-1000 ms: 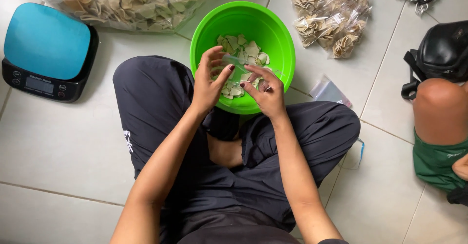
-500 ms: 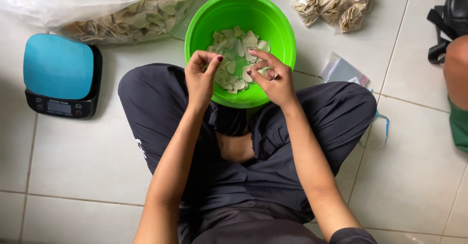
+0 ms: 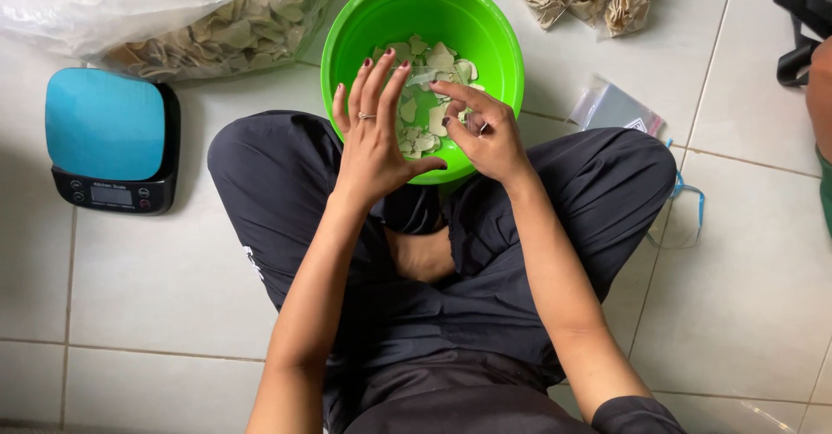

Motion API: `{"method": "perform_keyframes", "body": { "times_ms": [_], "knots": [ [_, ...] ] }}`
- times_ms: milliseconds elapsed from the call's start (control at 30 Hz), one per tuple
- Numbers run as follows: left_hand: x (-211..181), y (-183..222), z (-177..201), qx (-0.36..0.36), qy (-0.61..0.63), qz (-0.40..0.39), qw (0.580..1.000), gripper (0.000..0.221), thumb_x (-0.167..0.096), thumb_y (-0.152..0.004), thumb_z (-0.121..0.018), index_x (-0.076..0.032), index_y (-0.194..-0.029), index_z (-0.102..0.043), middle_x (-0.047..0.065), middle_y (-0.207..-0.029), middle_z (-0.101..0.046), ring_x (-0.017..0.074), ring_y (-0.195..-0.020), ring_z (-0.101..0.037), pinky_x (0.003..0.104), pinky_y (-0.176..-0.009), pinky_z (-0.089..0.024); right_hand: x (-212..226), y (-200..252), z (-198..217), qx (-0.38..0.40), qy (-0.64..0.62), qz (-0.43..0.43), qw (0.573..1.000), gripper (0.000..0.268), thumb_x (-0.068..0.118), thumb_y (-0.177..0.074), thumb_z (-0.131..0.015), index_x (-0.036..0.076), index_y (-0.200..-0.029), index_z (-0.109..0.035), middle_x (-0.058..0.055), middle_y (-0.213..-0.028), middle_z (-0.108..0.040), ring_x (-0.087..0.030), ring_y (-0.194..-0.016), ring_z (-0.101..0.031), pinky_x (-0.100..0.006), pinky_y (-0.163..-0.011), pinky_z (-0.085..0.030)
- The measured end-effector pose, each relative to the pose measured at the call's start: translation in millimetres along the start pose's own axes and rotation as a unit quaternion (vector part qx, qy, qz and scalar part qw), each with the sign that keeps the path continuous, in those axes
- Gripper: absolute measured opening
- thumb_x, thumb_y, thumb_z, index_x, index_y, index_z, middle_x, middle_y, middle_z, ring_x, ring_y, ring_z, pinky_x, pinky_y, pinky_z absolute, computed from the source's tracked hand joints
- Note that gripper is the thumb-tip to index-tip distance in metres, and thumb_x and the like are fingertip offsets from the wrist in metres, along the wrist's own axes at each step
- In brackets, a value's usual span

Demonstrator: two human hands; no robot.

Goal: Packaging small dried chips into plastic bags and weighing them on a digital scale.

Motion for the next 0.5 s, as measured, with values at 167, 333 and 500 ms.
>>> {"method": "perform_keyframes", "body": {
  "times_ms": [167, 333, 500],
  "knots": [
    [0, -15, -14, 0.028, 0.057, -0.023, 0.998, 0.121, -0.028, -0.055, -0.102, -0.018, -0.157, -0.038, 0.005, -0.149, -0.050, 0.0289, -0.145, -0.038, 0.060, -0.123, -0.001, 0, -2, -6, 0.030, -0.038, 0.050, 0.998, 0.061, -0.009, -0.088, -0.070, 0.016, -0.143, -0.063, -0.010, -0.082, -0.070, -0.002, -0.042, -0.036, -0.019, -0.038, -0.031],
    [4, -19, -17, 0.036, 0.050, -0.030, 0.998, 0.112, -0.025, -0.057, -0.098, -0.019, -0.153, -0.043, 0.004, -0.136, -0.054, 0.0287, -0.134, -0.045, 0.057, -0.121, -0.010, 4, -3, 2, 0.027, -0.033, 0.051, 0.998, 0.064, -0.009, -0.089, -0.072, 0.017, -0.146, -0.060, -0.010, -0.080, -0.072, 0.000, -0.042, -0.037, -0.018, -0.037, -0.031],
    [16, -18, -16, 0.011, 0.066, 0.002, 0.998, 0.105, -0.020, -0.058, -0.095, -0.016, -0.149, -0.043, 0.007, -0.122, -0.049, 0.0315, -0.122, -0.044, 0.055, -0.113, -0.026, -13, -2, 6, 0.000, -0.032, 0.035, 0.999, 0.052, -0.010, -0.084, -0.074, 0.015, -0.129, -0.068, -0.011, -0.077, -0.071, -0.005, -0.040, -0.041, -0.019, -0.037, -0.033]
  ]
}}
Point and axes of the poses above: each hand's wrist, its own y-axis away from the middle knuckle, its own z-axis out of the back of the hand, x = y × z, the point moved 10 cm from there along -y, towards the middle knuckle
